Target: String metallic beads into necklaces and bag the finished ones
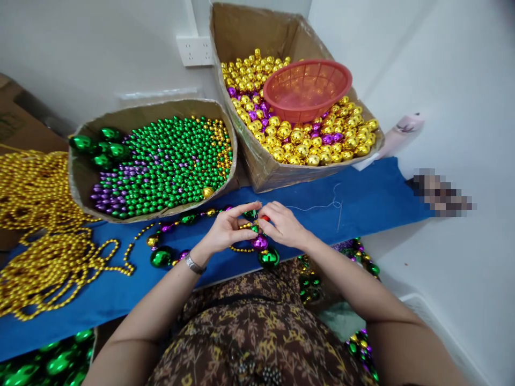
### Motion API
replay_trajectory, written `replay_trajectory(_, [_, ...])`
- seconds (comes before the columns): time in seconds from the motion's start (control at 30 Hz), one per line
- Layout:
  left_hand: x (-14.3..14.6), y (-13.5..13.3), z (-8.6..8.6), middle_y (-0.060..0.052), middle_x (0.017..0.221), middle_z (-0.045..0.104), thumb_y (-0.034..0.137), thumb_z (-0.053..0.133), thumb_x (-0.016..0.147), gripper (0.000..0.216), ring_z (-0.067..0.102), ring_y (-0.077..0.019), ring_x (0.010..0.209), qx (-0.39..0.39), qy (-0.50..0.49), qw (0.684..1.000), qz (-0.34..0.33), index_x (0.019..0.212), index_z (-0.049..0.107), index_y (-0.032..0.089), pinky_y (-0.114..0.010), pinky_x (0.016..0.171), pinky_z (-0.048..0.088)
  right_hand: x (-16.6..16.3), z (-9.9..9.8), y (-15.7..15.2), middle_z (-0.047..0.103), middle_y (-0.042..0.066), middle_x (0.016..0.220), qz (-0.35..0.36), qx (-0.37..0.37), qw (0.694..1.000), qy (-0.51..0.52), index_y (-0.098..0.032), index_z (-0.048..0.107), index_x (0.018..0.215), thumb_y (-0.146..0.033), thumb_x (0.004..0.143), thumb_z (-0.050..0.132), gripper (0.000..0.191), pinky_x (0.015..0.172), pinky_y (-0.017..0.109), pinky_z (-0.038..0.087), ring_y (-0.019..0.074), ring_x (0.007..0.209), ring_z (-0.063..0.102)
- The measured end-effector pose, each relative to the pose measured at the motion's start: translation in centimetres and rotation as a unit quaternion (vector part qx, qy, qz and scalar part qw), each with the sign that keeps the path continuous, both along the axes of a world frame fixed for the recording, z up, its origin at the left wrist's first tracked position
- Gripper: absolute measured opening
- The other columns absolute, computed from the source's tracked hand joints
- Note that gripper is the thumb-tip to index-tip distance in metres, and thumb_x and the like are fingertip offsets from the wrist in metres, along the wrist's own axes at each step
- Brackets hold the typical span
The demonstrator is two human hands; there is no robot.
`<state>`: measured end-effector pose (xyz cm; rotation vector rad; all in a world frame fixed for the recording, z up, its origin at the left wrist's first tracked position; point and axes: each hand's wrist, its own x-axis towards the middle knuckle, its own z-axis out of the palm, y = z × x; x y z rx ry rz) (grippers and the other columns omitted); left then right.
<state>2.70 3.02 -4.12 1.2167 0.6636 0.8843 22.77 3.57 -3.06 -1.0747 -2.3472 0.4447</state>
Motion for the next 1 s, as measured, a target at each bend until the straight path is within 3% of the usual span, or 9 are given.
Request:
replay_trajectory(0.57, [-0.2, -0.3, 0.2, -0.008, 0.092, 0.072, 0.02, 0.082, 0.067, 0.07, 0.064, -0.0137, 0.068, 0.005, 0.014, 1.0, 0.002, 0.132, 0.056, 0.018, -0.024, 0.065, 0.054, 0.4, -0.3, 0.8, 0.056, 0.007, 0.082, 0.018, 0.096, 0.995, -0.025, -0.018, 0.059, 0.088, -0.042, 0.094, 0.042, 0.03, 0.075, 0.035, 0.04, 0.0213, 0.079, 0.044])
replay_trajectory(0.7, [-0.1, -0.4, 1.0, -0.009, 0.103, 0.071, 0.019, 0.082, 0.067, 0.068, 0.064, -0.0129, 0.07, 0.018, 0.025, 0.999, 0.012, 0.131, 0.057, 0.019, -0.023, 0.066, 0.055, 1.4, 0.1, 0.2, 0.059, 0.008, 0.087, 0.001, 0.079, 0.997, -0.002, -0.019, 0.059, 0.094, -0.045, 0.093, 0.045, 0.03, 0.075, 0.036, 0.042, 0.022, 0.082, 0.048])
replay_trajectory(0.83, [0.3, -0.7, 2.2, -0.011, 0.126, 0.062, 0.021, 0.082, 0.067, 0.066, 0.068, -0.0159, 0.08, 0.051, 0.043, 0.997, 0.029, 0.128, 0.059, 0.022, -0.026, 0.071, 0.057, 2.3, 0.7, -1.2, 0.062, 0.006, 0.097, -0.033, 0.019, 0.995, 0.095, -0.021, 0.055, 0.109, -0.045, 0.092, 0.05, 0.03, 0.079, 0.036, 0.046, 0.0213, 0.089, 0.056])
replay_trajectory(1.0, [0.8, -0.9, 3.0, -0.012, 0.137, 0.055, 0.022, 0.078, 0.071, 0.061, 0.068, -0.0195, 0.091, 0.101, 0.034, 0.993, 0.044, 0.129, 0.058, 0.024, -0.028, 0.078, 0.057, 1.4, 1.7, -3.1, 0.063, 0.004, 0.097, -0.057, -0.021, 0.978, 0.202, -0.023, 0.059, 0.105, -0.034, 0.09, 0.058, 0.018, 0.075, 0.03, 0.051, 0.0162, 0.086, 0.062])
